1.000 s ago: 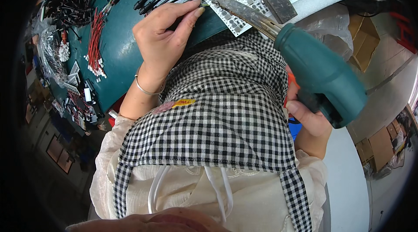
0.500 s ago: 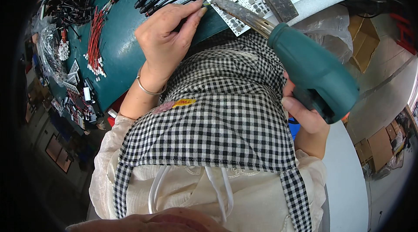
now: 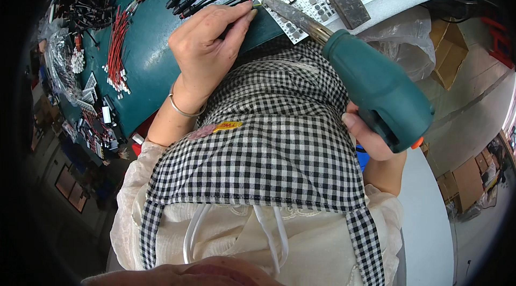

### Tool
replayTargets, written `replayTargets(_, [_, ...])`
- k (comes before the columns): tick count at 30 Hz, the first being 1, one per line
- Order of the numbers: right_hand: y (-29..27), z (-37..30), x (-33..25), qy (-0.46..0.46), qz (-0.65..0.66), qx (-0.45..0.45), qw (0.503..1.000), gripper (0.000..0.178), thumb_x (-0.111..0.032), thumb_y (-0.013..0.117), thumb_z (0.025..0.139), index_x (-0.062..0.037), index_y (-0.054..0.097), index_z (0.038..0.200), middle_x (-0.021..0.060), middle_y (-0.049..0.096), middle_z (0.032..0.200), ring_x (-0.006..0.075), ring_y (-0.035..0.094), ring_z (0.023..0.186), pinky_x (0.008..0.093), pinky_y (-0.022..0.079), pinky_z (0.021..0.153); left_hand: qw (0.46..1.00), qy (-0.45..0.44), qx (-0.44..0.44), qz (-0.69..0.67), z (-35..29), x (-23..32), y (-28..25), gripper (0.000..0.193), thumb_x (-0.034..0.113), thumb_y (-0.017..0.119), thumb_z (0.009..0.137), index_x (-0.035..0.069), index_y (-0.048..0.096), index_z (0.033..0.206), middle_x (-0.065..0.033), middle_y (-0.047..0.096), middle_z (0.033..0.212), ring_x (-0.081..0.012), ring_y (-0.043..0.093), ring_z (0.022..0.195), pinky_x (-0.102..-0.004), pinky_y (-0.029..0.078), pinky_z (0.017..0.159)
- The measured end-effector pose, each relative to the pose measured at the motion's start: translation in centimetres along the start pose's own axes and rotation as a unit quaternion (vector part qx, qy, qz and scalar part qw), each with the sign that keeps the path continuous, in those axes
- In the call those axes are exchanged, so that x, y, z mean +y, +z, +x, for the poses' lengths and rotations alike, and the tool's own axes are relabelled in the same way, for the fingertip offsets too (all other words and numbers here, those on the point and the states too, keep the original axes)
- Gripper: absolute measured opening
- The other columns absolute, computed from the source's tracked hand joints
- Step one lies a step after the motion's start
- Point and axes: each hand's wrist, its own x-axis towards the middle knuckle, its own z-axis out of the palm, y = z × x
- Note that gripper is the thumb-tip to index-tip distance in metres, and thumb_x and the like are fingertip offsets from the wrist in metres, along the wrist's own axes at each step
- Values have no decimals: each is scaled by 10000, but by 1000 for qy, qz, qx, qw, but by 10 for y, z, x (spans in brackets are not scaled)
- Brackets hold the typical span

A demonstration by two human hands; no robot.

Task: The person uses a soldering iron to attach wires to a circuit board. They repeatedly pick up individual wires, apply heat to the connection points on the board, and place the finished units on the table. The process involves handling multiple wires and a circuit board throughout the clip.

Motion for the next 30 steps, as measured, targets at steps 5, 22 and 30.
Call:
replayTargets(5, [8,7,-10,-25,80,51,995,529,-22,685,700,105,453,1158,101,541,691,145,503,483,240,415,437,1000,-3,-8,0,1,0,-1,166,7,783,693,31,720,845,-84,686,714,-156,643,587,-225,490,515])
replayTargets(22, [3,8,-9,-47,112,89,989,671,-106,677,727,168,351,1245,87,475,603,136,445,433,232,390,380,962,-252,-96,-49,6,16,-14,143,80,689,840,-3,702,956,-81,698,716,-81,633,596,-206,488,530])
replayTargets(30, [0,11,-8,-68,110,76,989,672,-95,675,728,173,335,1241,98,474,604,139,453,439,231,399,374,900,-365,-177,-158,15,7,-17,145,42,669,858,-42,680,977,-67,697,777,-73,609,625,-193,495,581])
